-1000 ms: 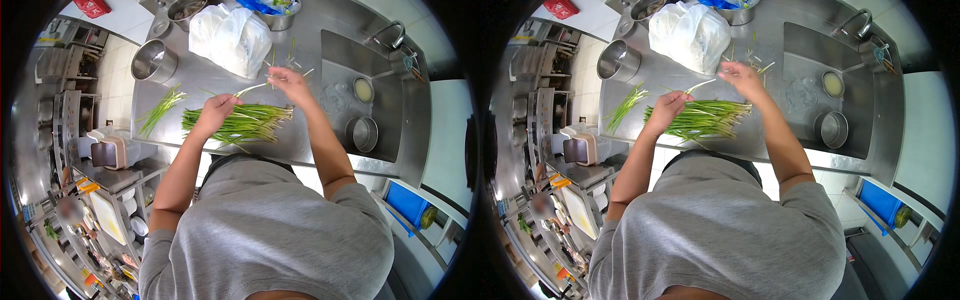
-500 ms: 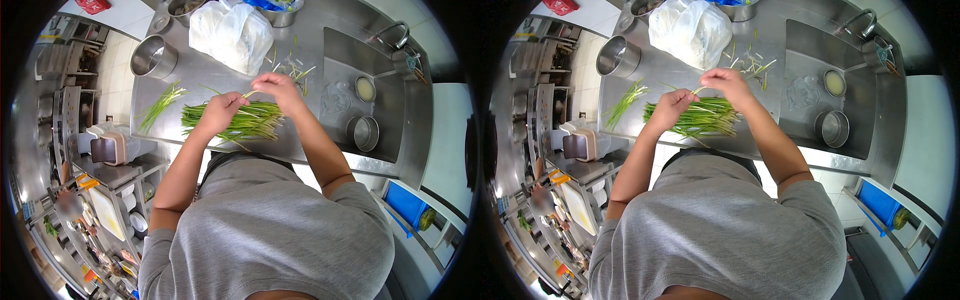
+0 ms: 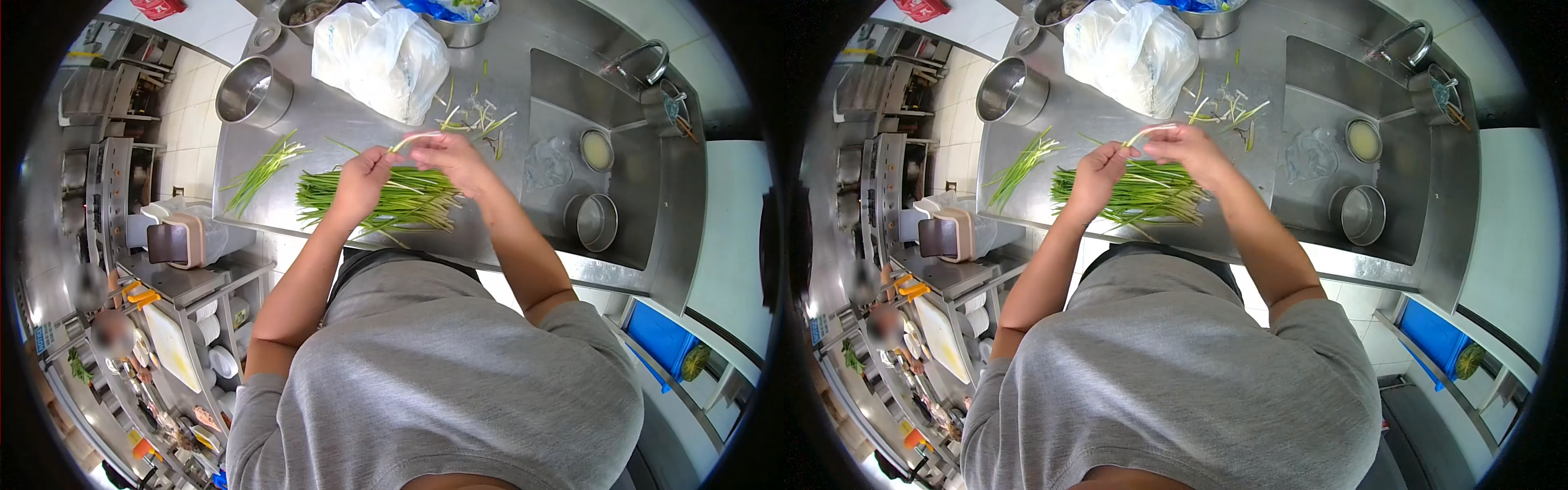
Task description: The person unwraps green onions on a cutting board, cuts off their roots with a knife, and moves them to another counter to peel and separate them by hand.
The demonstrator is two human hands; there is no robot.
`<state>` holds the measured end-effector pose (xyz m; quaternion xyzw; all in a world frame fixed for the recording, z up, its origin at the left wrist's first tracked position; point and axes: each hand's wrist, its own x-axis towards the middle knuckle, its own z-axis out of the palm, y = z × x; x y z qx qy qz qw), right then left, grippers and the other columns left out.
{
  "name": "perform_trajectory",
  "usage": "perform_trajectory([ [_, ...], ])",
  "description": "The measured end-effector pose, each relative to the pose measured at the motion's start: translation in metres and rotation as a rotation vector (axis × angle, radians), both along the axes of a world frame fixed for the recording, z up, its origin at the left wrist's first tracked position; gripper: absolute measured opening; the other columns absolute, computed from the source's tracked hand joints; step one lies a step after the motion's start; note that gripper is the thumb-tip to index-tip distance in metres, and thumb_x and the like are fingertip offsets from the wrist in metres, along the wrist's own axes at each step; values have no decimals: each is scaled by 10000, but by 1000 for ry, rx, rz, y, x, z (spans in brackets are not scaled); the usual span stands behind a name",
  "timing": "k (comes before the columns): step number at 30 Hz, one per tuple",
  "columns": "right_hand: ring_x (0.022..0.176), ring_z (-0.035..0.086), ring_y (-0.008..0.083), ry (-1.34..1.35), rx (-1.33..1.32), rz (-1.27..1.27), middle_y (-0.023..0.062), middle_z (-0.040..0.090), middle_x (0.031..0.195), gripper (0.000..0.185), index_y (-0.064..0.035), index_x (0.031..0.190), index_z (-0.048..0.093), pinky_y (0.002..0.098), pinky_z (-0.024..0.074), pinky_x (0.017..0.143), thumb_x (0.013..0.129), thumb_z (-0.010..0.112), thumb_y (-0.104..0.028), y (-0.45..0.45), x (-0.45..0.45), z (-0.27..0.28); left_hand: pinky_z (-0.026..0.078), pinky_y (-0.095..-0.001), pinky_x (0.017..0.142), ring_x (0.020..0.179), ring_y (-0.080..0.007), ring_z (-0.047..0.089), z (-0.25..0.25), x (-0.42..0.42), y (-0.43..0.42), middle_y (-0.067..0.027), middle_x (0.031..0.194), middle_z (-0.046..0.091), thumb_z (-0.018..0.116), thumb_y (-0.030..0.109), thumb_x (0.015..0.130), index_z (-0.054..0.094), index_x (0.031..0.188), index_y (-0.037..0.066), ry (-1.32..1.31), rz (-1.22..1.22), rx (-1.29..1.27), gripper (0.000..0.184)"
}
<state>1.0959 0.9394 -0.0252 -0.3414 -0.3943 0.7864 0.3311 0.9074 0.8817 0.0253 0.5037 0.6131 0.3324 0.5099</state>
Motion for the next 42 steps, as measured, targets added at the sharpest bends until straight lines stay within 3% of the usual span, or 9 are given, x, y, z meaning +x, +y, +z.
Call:
perform_trajectory([
  [8, 733, 571, 131, 422, -130, -396, 61, 629, 830, 185, 12, 996, 632, 269, 478, 688, 815, 638, -28, 36, 29, -10, 251, -199, 499, 547, -32, 302, 5, -19, -11, 76, 601, 361, 505, 167, 951, 630, 946, 17, -5, -63, -58, 195],
  [11, 843, 589, 142, -302, 263, -474, 77, 634, 921, 290, -2, 1100, 609, 271, 486, 740, 813, 637, -33, 52, 51, -8, 247, -192, 496, 540, -34, 303, 3, -33, -16, 72, 597, 360, 491, 190, 959, 628, 962, 24, -113, -39, -104, 215],
  [12, 924, 586, 147, -924, 585, -386, 80, 627, 1008, 394, -20, 1185, 571, 274, 485, 780, 802, 656, -53, 47, 52, -1, 246, -190, 495, 537, -33, 304, 5, -35, -18, 72, 595, 361, 485, 200, 962, 627, 968, 27, -157, -23, -119, 224],
  [18, 913, 585, 134, -20, 90, -110, 80, 621, 1059, 344, -23, 1158, 587, 262, 483, 784, 818, 639, -35, -5, -16, 44, 278, -200, 508, 531, -51, 337, 10, -35, -19, 50, 587, 415, 481, 220, 961, 635, 1013, 11, -233, -33, -137, 265],
  [26, 777, 610, 95, -462, 539, 136, 54, 665, 859, 160, 19, 973, 638, 227, 498, 685, 815, 642, -3, -21, -81, 58, 407, -221, 648, 726, -87, 522, 5, -70, -26, -21, 842, 605, 462, 250, 966, 596, 1074, 11, -338, 15, -21, 295],
  [29, 744, 610, 95, -271, 436, -27, 45, 666, 839, 109, 8, 924, 656, 233, 495, 674, 819, 635, -9, -22, -115, 39, 379, -239, 603, 670, -85, 461, 15, -88, -27, -8, 734, 538, 443, 235, 972, 577, 1058, 17, -533, 85, -316, 270],
  [33, 804, 624, 132, -205, 321, -313, 71, 654, 893, 186, 18, 1014, 614, 261, 511, 725, 844, 635, -55, -11, -139, 47, 344, -255, 573, 608, -102, 381, 5, -140, -14, 17, 656, 398, 397, 207, 985, 548, 977, 29, -761, 155, -184, 233],
  [37, 868, 613, 140, -369, 310, -150, 93, 637, 1006, 279, 12, 1120, 574, 263, 483, 772, 880, 609, -127, -39, -191, 48, 373, -296, 637, 664, -148, 407, 8, -166, -3, -18, 732, 424, 374, 186, 993, 464, 964, 47, -1060, 391, -57, 168],
  [42, 782, 568, 91, -353, 152, 169, 24, 639, 831, 293, 13, 1073, 619, 246, 458, 785, 870, 630, -198, -59, -224, 45, 383, -319, 677, 689, -165, 415, -4, -204, 8, -39, 759, 440, 370, 179, 992, 452, 953, 70, -1221, 478, 124, 142],
])
